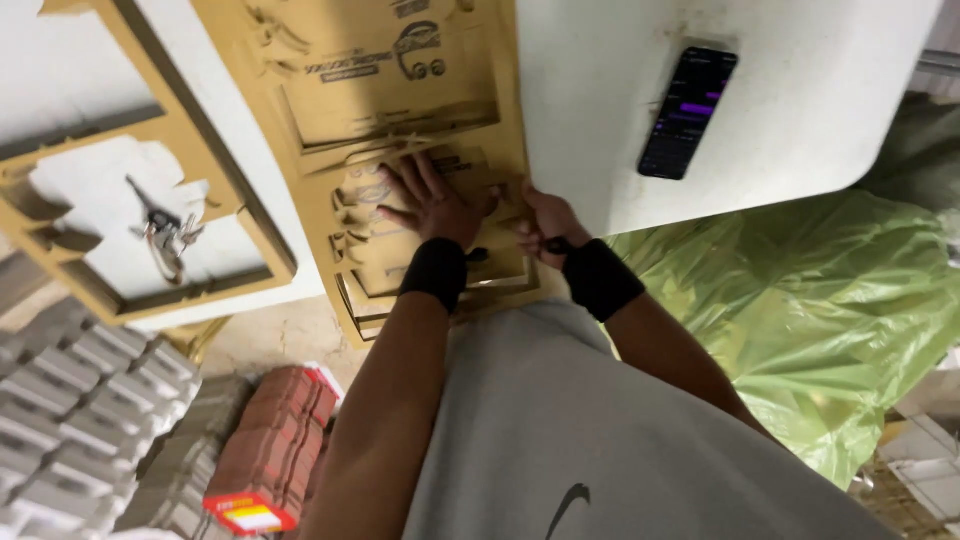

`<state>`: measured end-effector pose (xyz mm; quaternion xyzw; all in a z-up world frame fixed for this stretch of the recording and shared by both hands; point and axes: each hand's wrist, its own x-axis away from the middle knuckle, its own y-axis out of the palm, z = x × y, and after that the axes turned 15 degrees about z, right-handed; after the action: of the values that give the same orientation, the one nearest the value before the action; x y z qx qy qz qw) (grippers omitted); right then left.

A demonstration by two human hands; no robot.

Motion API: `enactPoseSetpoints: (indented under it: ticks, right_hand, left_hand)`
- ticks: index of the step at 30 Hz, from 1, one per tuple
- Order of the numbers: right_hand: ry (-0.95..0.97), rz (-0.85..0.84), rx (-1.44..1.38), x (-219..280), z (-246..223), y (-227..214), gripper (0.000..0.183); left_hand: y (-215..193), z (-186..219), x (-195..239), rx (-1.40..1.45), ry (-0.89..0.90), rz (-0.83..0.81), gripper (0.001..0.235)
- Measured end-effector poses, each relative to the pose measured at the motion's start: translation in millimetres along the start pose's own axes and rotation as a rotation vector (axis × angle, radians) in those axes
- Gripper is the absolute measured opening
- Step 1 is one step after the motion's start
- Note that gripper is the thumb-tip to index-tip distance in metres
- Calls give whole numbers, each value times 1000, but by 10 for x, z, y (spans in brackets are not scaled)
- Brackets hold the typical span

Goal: Manually separating pre-cut shapes from cardboard sheets and stacking the finished pieces on a work table.

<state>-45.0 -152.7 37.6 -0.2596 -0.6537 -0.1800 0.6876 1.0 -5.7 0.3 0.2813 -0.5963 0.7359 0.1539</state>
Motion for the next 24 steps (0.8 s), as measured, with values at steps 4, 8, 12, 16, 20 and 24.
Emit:
enactPoseSetpoints:
  ticks: [4,8,12,16,20,24]
  right_hand:
    - [-216,79,151,-639,228,-9,58]
    - [-627,333,542,43,295,313,53]
    - [-1119,499,789,853,387,643,43]
    - [-940,325,386,83,149,343,52]
    - [-704,267,466,-222,331,126,51]
    - [-724,323,576,-600,305,156,63]
  left_hand:
    - [-41,34,-25,53,13,-12,131]
    - [667,-407,-161,-77,18,120,134]
    - [953,-525,-418,-10,-3,233,134]
    - [467,-131,-287,156,15,200,134]
    - [35,-75,181,93,40,153,123]
    - [101,-136,64,141,83,148,129]
